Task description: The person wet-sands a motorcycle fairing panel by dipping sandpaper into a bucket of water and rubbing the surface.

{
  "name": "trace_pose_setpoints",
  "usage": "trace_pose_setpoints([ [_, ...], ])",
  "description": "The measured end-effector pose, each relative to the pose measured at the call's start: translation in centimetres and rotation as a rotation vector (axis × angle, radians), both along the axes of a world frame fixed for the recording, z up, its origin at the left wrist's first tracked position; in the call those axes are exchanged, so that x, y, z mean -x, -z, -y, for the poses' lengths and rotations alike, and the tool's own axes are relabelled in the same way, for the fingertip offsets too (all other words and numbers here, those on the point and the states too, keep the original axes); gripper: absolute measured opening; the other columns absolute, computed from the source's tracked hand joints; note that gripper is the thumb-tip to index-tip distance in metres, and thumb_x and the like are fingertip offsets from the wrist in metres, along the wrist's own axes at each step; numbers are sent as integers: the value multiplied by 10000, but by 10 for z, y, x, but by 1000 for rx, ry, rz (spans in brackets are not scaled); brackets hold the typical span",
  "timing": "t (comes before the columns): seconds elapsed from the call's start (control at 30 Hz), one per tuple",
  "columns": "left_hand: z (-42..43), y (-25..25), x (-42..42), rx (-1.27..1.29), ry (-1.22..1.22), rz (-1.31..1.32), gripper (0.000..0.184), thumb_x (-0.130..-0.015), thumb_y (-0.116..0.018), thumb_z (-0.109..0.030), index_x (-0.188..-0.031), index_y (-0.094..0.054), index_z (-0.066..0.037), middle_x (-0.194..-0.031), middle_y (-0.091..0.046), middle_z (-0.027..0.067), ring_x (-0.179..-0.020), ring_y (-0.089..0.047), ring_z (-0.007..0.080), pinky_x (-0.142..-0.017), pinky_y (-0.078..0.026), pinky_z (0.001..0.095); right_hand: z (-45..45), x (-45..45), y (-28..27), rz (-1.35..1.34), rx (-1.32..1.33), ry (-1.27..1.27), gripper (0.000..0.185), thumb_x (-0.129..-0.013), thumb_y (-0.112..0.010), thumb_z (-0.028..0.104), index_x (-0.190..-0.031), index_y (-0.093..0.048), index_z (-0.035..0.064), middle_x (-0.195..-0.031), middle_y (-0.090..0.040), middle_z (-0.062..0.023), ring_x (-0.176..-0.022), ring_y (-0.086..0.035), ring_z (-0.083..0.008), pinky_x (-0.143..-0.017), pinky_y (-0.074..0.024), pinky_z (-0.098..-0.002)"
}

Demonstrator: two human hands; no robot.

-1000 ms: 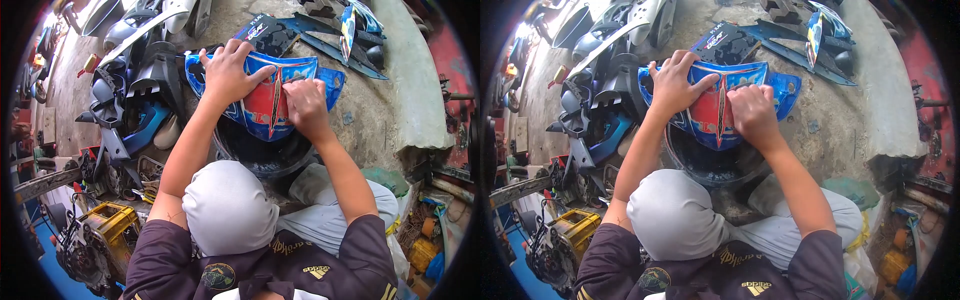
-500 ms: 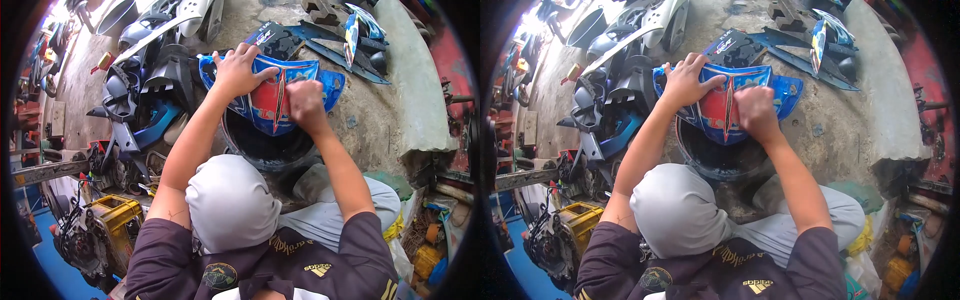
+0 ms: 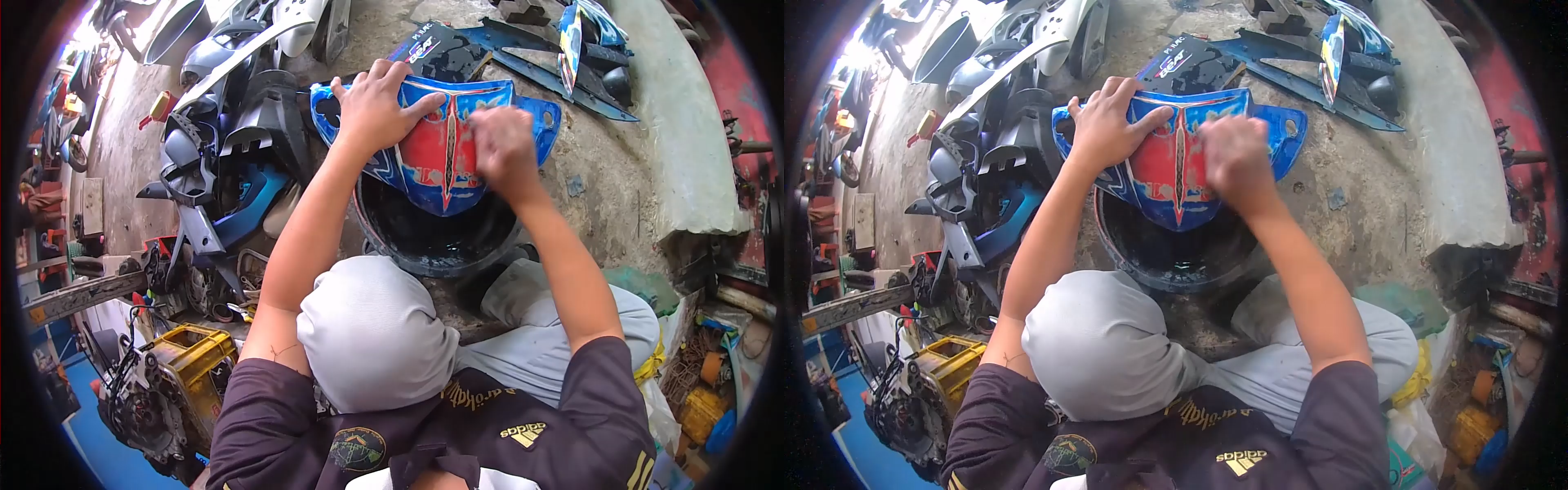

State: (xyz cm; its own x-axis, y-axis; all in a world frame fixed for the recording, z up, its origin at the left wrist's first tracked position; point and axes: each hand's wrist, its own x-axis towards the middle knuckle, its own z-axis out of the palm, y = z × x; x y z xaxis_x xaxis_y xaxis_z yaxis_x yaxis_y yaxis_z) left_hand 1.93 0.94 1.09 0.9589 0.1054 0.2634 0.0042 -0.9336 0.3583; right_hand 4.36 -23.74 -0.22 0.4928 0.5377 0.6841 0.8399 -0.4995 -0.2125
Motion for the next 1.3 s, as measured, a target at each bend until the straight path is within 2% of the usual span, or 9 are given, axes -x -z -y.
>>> trace_pose_setpoints([
  [0.27,1,3,1,2,8,43,815,-887,-683,-842,-1330,-722,-159,-1378,-681,110,-1306,-666,392,-1168,-258,815,-5,6,1,-37,-1,-2,96,-982,-646,103,-1054,-709,92,-941,-657,-86,-938,-655,-289,-911,-437,-458],
  [0.4,2,4,3,-13,11,78,808,-884,-690,-836,-1323,-728,-158,-1367,-685,100,-1289,-672,385,-1166,-258,815,5,-14,-2,-215,-157,308,86,-991,-665,105,-1065,-707,90,-964,-689,-87,-959,-682,-297,-935,-455,-470],
  [0.5,1,4,6,-12,9,75,808,-882,-695,-832,-1325,-729,-157,-1366,-684,98,-1281,-676,380,-1165,-257,815,0,4,4,-45,-37,77,88,-1010,-666,109,-1061,-734,88,-978,-725,-95,-967,-705,-303,-934,-467,-474],
  [0.67,3,5,7,-12,12,92,800,-888,-703,-819,-1326,-730,-150,-1368,-683,94,-1286,-674,373,-1174,-251,808,18,-25,7,-149,-168,321,104,-980,-687,90,-1074,-730,83,-967,-719,-77,-944,-703,-286,-930,-464,-475],
  [0.8,2,3,7,-8,10,79,790,-892,-705,-813,-1317,-733,-148,-1370,-681,82,-1300,-665,364,-1182,-249,802,-1,12,-9,-77,15,29,93,-1016,-655,120,-1026,-743,90,-990,-741,-104,-964,-706,-311,-891,-451,-479],
  [0.9,3,4,8,-13,8,88,784,-894,-699,-818,-1304,-734,-150,-1365,-681,77,-1302,-663,357,-1184,-250,801,8,-14,-3,-164,-137,366,76,-998,-664,112,-1033,-729,95,-984,-723,-90,-962,-691,-297,-910,-440,-485],
  [1.03,4,4,9,17,14,96,761,-898,-703,-809,-1284,-735,-154,-1367,-681,73,-1297,-663,355,-1190,-248,797,-12,21,-1,-43,-24,112,93,-1003,-642,125,-1024,-732,115,-971,-721,-58,-973,-688,-287,-903,-432,-477],
  [1.13,5,5,9,6,18,127,733,-899,-721,-785,-1274,-735,-155,-1435,-670,62,-1374,-622,345,-1198,-236,792,5,-13,7,-107,-176,409,86,-985,-651,121,-1030,-725,126,-951,-696,-46,-970,-677,-263,-912,-430,-474],
  [1.3,6,4,12,-13,21,124,713,-919,-729,-740,-1300,-712,-138,-1484,-650,53,-1425,-586,346,-1198,-257,746,-1,10,5,-9,-19,145,99,-986,-650,130,-1040,-732,129,-947,-705,-40,-957,-680,-255,-884,-433,-468],
])
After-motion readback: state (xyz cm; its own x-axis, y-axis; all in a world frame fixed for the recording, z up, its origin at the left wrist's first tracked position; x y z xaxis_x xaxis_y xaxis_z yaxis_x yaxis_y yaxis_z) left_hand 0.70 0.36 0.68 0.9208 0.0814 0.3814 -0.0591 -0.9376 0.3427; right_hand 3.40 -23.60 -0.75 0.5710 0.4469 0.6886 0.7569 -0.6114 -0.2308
